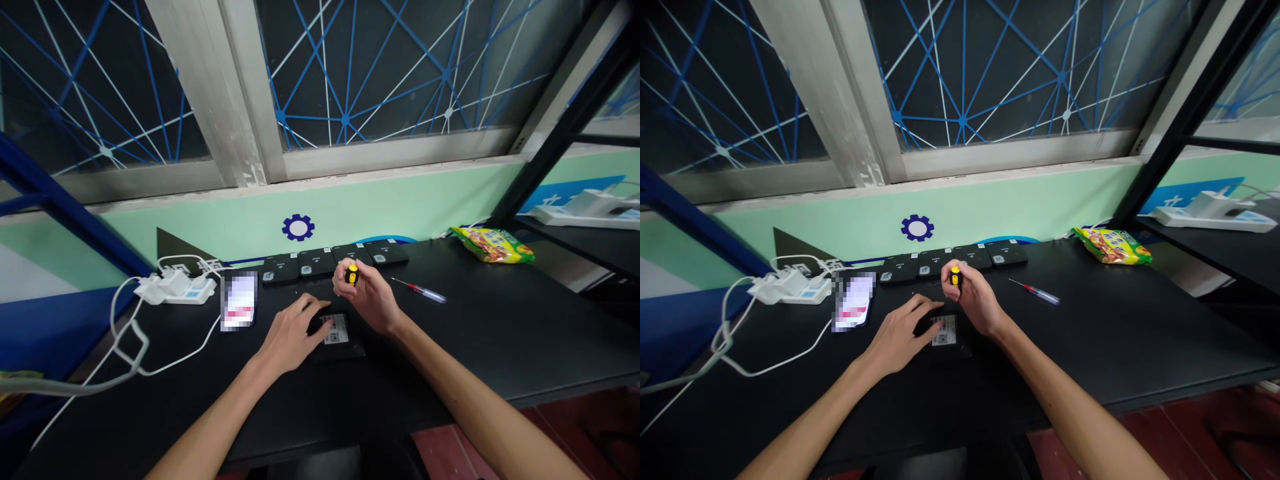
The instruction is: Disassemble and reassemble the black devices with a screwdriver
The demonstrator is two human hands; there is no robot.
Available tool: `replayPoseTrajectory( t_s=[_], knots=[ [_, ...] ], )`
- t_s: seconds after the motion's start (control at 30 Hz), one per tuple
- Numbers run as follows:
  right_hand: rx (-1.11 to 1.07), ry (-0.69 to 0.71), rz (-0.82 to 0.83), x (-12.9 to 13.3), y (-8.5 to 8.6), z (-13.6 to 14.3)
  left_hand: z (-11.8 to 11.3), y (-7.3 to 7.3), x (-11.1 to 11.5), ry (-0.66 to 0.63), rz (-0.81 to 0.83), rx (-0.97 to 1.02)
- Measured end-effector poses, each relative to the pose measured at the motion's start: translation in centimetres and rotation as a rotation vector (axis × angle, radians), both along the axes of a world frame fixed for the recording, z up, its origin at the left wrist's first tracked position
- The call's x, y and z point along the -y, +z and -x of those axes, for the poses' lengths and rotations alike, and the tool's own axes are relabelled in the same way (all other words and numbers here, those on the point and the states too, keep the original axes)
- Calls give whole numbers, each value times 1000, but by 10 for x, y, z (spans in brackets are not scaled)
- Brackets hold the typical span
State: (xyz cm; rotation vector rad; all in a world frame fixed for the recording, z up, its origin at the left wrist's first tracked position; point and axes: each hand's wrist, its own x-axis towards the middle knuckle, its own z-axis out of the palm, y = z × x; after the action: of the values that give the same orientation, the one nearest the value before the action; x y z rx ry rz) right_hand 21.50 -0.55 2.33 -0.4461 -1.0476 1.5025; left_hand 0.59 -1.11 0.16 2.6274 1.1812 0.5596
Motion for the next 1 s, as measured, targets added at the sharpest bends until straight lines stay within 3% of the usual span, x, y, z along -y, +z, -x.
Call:
replayPoseTrajectory(
  t_s=[1.0],
  knots=[
    [-13,4,-21,-3,-4,-1,0,0,0,0,17,-18]
  ],
)
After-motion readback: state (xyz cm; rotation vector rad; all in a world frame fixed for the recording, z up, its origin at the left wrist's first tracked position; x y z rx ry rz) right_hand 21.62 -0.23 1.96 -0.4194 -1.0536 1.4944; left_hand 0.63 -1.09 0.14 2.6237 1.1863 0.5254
